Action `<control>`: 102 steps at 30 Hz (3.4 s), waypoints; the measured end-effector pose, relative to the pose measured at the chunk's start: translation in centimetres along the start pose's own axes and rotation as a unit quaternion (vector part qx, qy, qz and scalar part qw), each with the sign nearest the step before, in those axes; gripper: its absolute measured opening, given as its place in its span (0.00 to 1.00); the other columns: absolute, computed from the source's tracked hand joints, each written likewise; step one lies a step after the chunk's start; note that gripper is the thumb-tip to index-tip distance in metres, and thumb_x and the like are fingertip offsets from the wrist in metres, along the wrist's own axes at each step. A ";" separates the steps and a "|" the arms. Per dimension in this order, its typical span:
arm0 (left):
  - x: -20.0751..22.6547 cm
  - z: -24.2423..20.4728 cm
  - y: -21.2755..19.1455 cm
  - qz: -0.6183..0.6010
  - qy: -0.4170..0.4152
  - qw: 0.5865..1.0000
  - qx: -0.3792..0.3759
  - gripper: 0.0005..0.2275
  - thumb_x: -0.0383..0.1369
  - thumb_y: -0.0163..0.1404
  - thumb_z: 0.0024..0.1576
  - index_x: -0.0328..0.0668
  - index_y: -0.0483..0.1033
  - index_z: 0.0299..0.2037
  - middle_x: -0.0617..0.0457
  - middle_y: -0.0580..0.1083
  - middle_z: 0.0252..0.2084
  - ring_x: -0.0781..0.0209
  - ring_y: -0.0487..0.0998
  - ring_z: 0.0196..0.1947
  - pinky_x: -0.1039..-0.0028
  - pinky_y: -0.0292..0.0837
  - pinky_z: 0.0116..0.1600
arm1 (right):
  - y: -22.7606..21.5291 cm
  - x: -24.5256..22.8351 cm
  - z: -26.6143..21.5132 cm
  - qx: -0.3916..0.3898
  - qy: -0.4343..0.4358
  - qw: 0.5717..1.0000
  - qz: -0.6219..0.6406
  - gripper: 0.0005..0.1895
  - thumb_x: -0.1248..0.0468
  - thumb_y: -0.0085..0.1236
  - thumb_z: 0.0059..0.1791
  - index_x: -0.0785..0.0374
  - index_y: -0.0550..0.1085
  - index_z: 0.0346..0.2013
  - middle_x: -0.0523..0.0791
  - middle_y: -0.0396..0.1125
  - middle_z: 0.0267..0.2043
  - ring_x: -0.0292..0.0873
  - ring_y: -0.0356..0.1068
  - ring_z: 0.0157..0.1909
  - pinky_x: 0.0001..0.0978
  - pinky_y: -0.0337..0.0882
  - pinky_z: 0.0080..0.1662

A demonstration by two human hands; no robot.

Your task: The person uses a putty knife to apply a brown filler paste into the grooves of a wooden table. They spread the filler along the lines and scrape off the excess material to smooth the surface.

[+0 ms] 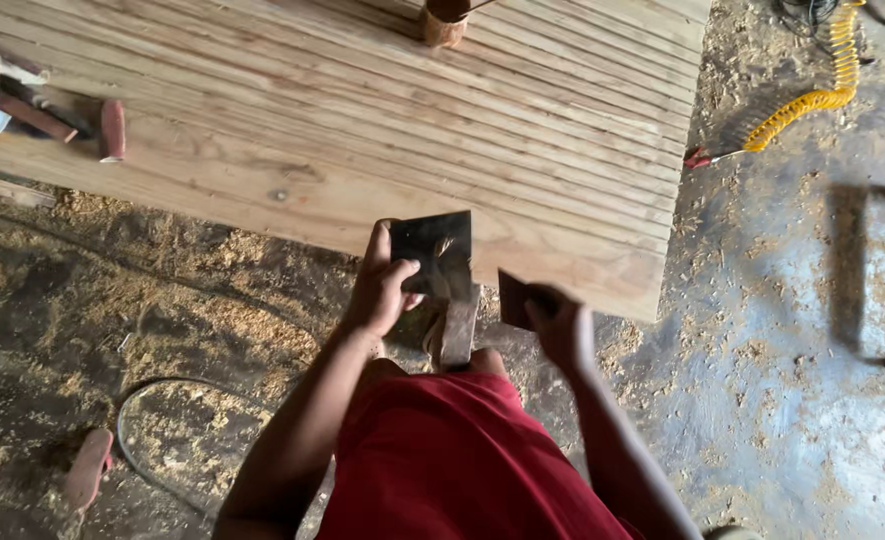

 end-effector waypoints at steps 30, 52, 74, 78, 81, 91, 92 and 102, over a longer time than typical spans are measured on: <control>3.9 -11.0 -8.7 0.281 0.259 0.920 -0.093 0.28 0.25 0.40 0.59 0.26 0.48 0.72 0.25 0.51 0.75 0.35 0.50 0.76 0.51 0.45 0.78 | 3.7 -19.0 -3.2 -0.139 -0.109 0.984 -0.035 0.13 0.60 0.67 0.46 0.67 0.78 0.37 0.48 0.75 0.28 0.38 0.73 0.28 0.36 0.73 0.33; 3.1 -12.1 -4.4 0.305 0.397 0.860 0.097 0.20 0.23 0.42 0.60 0.31 0.60 0.64 0.35 0.72 0.51 0.41 0.76 0.49 0.51 0.71 0.55 | 2.8 -14.8 -1.4 -0.123 -0.108 0.986 -0.034 0.14 0.60 0.68 0.45 0.67 0.78 0.38 0.48 0.76 0.30 0.39 0.74 0.29 0.34 0.74 0.33; 2.2 -12.2 -4.9 0.280 0.324 0.901 0.064 0.21 0.22 0.39 0.59 0.32 0.59 0.64 0.37 0.75 0.45 0.45 0.77 0.34 0.58 0.74 0.42 | 3.0 -15.0 -3.9 -0.110 -0.073 0.991 0.010 0.15 0.61 0.69 0.46 0.70 0.77 0.38 0.50 0.74 0.29 0.41 0.73 0.30 0.37 0.74 0.34; 2.3 -12.5 -4.9 0.250 0.384 0.887 0.051 0.20 0.20 0.38 0.60 0.33 0.60 0.64 0.36 0.75 0.49 0.47 0.80 0.41 0.59 0.77 0.48 | 3.2 -15.7 -4.1 -0.113 -0.056 0.992 0.024 0.14 0.61 0.69 0.46 0.69 0.78 0.38 0.49 0.75 0.29 0.42 0.73 0.31 0.38 0.74 0.35; 2.5 -12.4 -4.9 0.257 0.421 0.868 0.049 0.20 0.20 0.38 0.61 0.34 0.59 0.65 0.36 0.74 0.51 0.45 0.80 0.47 0.59 0.77 0.53 | 3.1 -15.5 -3.7 -0.100 -0.043 0.993 0.046 0.13 0.61 0.67 0.47 0.68 0.77 0.39 0.48 0.75 0.31 0.40 0.74 0.33 0.36 0.75 0.36; 2.4 -12.0 -5.3 0.262 0.399 0.877 0.062 0.20 0.21 0.40 0.60 0.33 0.59 0.64 0.35 0.73 0.52 0.42 0.79 0.47 0.57 0.75 0.53 | 3.7 -15.6 -3.8 -0.081 -0.032 0.995 0.041 0.14 0.60 0.66 0.48 0.68 0.76 0.40 0.49 0.76 0.34 0.40 0.75 0.34 0.35 0.75 0.36; 2.6 -11.9 -5.4 0.265 0.399 0.875 0.065 0.20 0.21 0.40 0.60 0.33 0.59 0.65 0.35 0.73 0.52 0.42 0.79 0.47 0.57 0.75 0.53 | 3.7 -16.1 -3.4 -0.096 -0.051 0.994 0.023 0.15 0.61 0.68 0.46 0.68 0.77 0.40 0.49 0.76 0.33 0.41 0.75 0.34 0.35 0.75 0.36; 3.0 -12.3 -4.6 0.264 0.462 0.838 0.120 0.22 0.19 0.39 0.60 0.31 0.57 0.67 0.32 0.70 0.58 0.36 0.77 0.57 0.53 0.73 0.61 | 4.3 -15.5 -3.2 -0.066 -0.072 0.995 0.018 0.19 0.59 0.69 0.46 0.70 0.77 0.42 0.51 0.76 0.35 0.44 0.76 0.36 0.37 0.75 0.39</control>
Point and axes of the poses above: each hand's wrist, its own z-axis towards the middle knuckle, its own y-axis out of the palm, x = y × z, the point moved 3 cm from there along z, towards the middle knuckle
